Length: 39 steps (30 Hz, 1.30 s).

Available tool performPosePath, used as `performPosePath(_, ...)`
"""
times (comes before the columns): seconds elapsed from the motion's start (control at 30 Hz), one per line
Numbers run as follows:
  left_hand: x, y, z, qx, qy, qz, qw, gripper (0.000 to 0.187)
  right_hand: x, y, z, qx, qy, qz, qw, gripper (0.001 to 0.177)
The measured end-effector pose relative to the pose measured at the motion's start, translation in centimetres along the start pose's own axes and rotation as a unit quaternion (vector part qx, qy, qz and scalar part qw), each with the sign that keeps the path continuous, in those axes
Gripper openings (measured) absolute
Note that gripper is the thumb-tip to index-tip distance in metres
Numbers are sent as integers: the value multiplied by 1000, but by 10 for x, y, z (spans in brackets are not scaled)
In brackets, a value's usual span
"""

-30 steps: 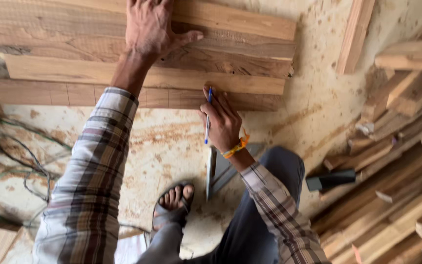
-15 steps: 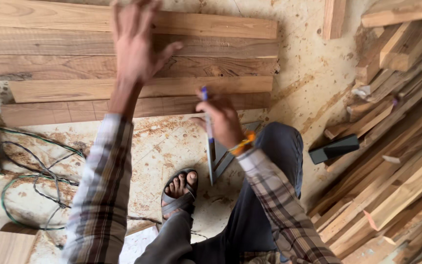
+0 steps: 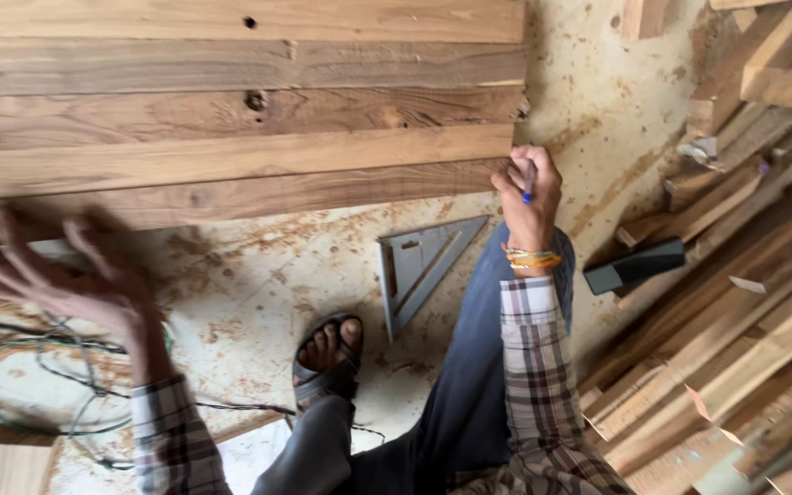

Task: The person uses a speed square and a pen to mark lines on various wooden planks while sitting on the floor.

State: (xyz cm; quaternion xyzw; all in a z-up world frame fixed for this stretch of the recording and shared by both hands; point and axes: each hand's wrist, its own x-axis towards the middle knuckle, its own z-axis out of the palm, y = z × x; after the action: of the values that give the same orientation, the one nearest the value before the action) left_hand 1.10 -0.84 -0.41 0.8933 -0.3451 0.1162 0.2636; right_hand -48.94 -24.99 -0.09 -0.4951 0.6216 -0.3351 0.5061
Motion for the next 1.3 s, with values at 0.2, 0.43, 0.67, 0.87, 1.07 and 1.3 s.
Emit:
performPosePath(0.2,5,16,5,-18,34,-27,999,53,0,0,-4,-9,-44,-15,999,38)
performPosePath(0.43,-4,32,-24,-83,-46,-131,987,67,11,18,-22,23,-63,-14,998,50)
performPosePath(0.67,14,32,-38,-110,-25,-165,980,58,5,-7,-14,-32,-70,-19,997,36)
performPosePath(0.87,11,34,-36,-113,-1,-159,981,56,0,-22,-3,-10,-66,1,998,35)
performPosePath(1.07,6,30,-30,-118,17,-157,980,52,1,-19,-5,-57,-56,-12,997,38)
performPosePath(1.3,1,20,-22,-101,22,-120,987,47,1,-23,-3,-5,-68,6,998,35)
